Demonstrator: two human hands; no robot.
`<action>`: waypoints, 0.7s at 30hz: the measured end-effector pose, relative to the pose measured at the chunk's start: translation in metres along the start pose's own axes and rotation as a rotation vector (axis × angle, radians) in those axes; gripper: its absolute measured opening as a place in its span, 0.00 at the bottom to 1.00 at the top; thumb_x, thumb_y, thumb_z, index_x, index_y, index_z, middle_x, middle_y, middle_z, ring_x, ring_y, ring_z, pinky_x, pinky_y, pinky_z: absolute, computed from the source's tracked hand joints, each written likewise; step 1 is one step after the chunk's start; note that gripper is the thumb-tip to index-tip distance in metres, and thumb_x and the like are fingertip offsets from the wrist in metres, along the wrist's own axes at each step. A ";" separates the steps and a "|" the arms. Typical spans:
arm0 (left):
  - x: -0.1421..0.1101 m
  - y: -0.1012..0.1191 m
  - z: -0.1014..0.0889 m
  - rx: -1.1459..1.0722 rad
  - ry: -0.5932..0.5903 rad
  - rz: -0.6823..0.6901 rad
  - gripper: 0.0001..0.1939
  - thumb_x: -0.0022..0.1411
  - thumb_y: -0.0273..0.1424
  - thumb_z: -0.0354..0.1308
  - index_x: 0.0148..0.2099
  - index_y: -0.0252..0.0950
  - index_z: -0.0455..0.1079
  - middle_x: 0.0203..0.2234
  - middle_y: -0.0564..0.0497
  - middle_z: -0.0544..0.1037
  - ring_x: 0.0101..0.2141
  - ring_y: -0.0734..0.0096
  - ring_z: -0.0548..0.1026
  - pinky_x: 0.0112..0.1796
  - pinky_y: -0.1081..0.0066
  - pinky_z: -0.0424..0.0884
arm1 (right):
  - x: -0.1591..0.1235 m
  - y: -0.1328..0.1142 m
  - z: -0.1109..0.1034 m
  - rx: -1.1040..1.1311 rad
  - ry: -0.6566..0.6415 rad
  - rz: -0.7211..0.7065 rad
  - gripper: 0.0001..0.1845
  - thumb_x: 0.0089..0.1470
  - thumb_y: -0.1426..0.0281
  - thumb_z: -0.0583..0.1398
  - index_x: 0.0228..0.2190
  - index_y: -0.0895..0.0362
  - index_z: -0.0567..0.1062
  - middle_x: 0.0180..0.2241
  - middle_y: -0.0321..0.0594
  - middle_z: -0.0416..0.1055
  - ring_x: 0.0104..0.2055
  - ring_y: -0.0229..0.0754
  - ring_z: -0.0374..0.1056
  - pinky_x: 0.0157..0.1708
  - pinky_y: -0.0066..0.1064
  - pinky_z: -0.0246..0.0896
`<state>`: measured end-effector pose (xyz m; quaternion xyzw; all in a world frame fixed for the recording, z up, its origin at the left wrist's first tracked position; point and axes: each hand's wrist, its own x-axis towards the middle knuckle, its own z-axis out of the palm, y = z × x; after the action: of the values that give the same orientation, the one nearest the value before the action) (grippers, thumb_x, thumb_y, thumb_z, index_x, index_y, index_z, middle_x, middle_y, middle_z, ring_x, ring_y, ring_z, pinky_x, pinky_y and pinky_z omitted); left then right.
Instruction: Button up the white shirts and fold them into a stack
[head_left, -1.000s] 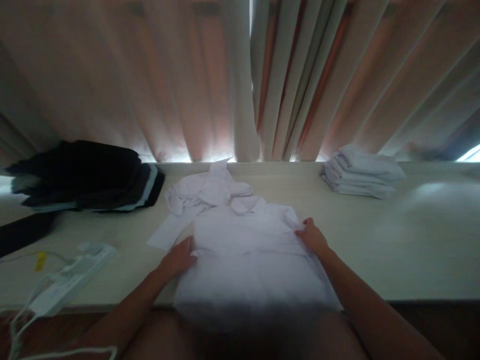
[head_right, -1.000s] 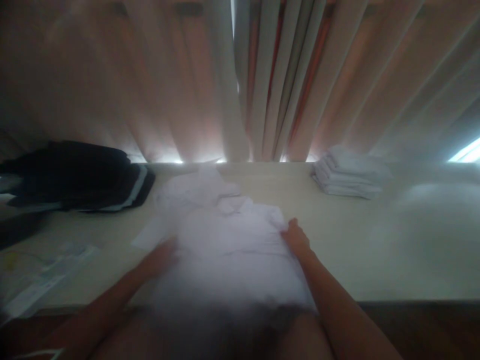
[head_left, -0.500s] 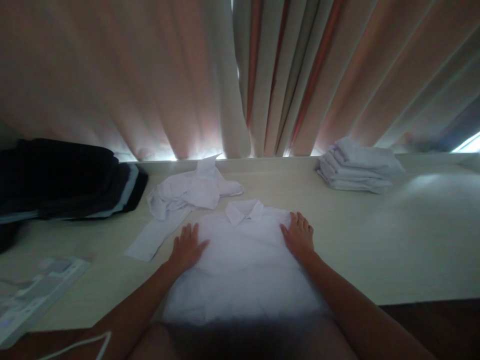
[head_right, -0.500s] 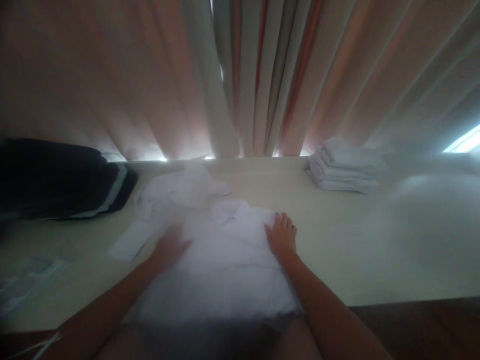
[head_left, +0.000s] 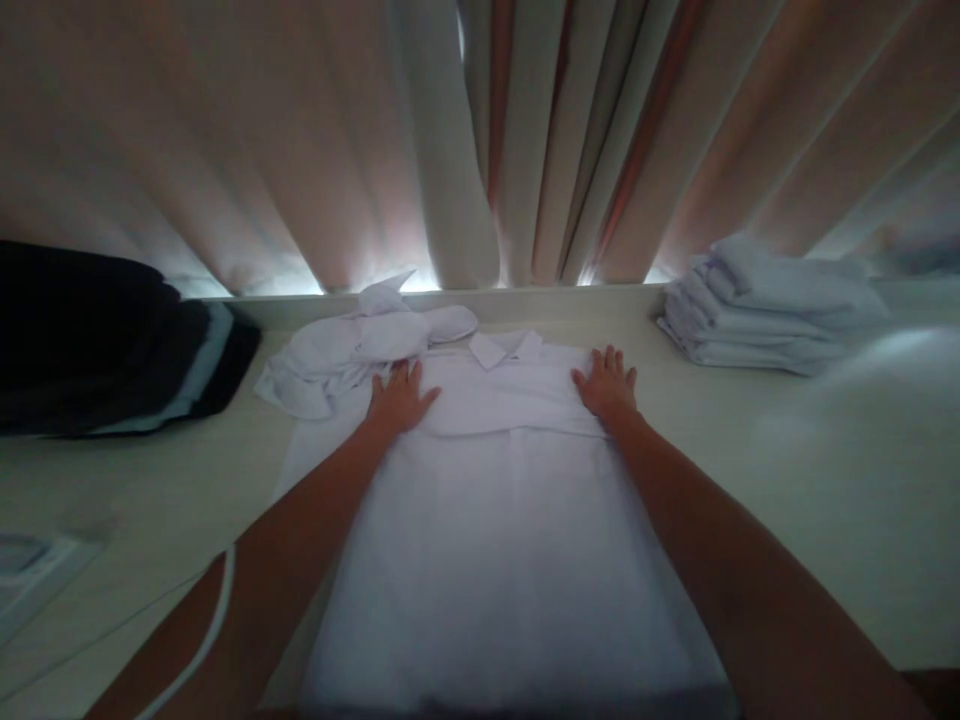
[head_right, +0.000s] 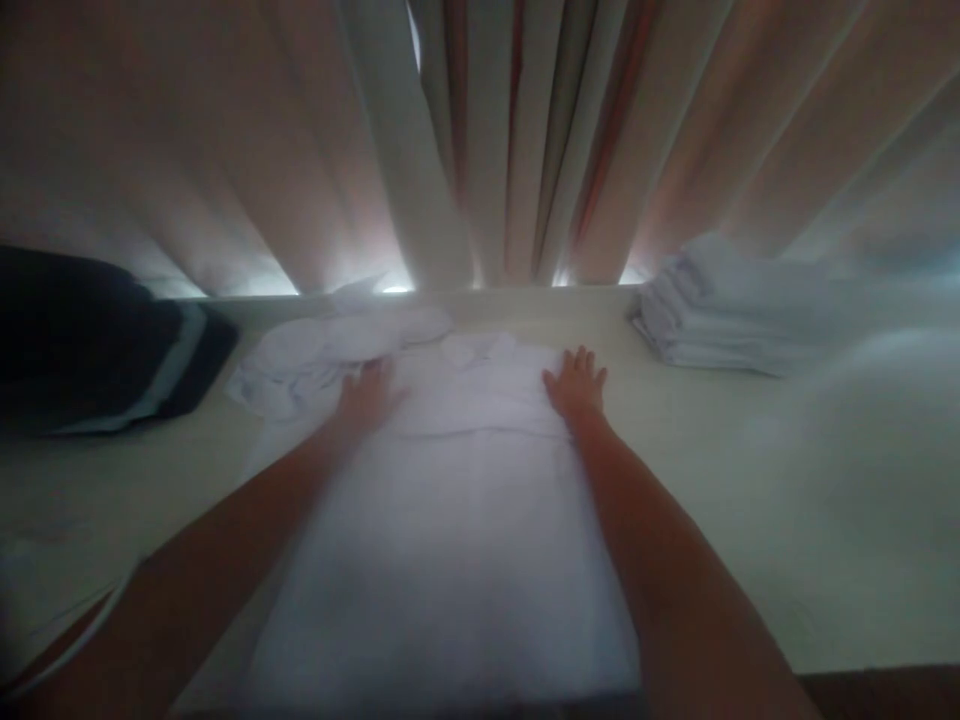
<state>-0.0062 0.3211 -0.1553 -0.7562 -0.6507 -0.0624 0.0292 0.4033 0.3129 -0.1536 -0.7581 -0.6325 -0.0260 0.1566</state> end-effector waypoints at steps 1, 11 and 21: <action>0.008 -0.001 0.002 -0.020 -0.001 -0.012 0.40 0.68 0.54 0.37 0.71 0.31 0.49 0.69 0.34 0.50 0.68 0.47 0.47 0.62 0.37 0.41 | 0.012 -0.001 0.002 0.048 0.046 -0.015 0.37 0.62 0.54 0.49 0.64 0.64 0.56 0.69 0.61 0.44 0.70 0.62 0.39 0.63 0.64 0.34; -0.061 -0.004 -0.052 -0.498 0.442 0.062 0.21 0.68 0.43 0.46 0.53 0.36 0.70 0.54 0.41 0.72 0.57 0.59 0.67 0.60 0.56 0.59 | -0.067 0.007 -0.109 0.731 0.455 -0.190 0.17 0.61 0.57 0.53 0.41 0.55 0.73 0.44 0.46 0.73 0.47 0.47 0.69 0.48 0.40 0.65; -0.377 0.051 -0.107 -0.543 -0.625 -0.124 0.20 0.49 0.48 0.59 0.43 0.47 0.78 0.37 0.46 0.82 0.44 0.47 0.79 0.42 0.58 0.75 | -0.402 0.109 -0.125 0.664 -0.193 0.614 0.21 0.49 0.46 0.57 0.29 0.50 0.76 0.31 0.44 0.77 0.37 0.56 0.74 0.38 0.43 0.71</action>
<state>-0.0164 -0.0694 -0.0976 -0.6785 -0.6323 -0.0009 -0.3738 0.4487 -0.1199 -0.1526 -0.8182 -0.3643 0.2964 0.3317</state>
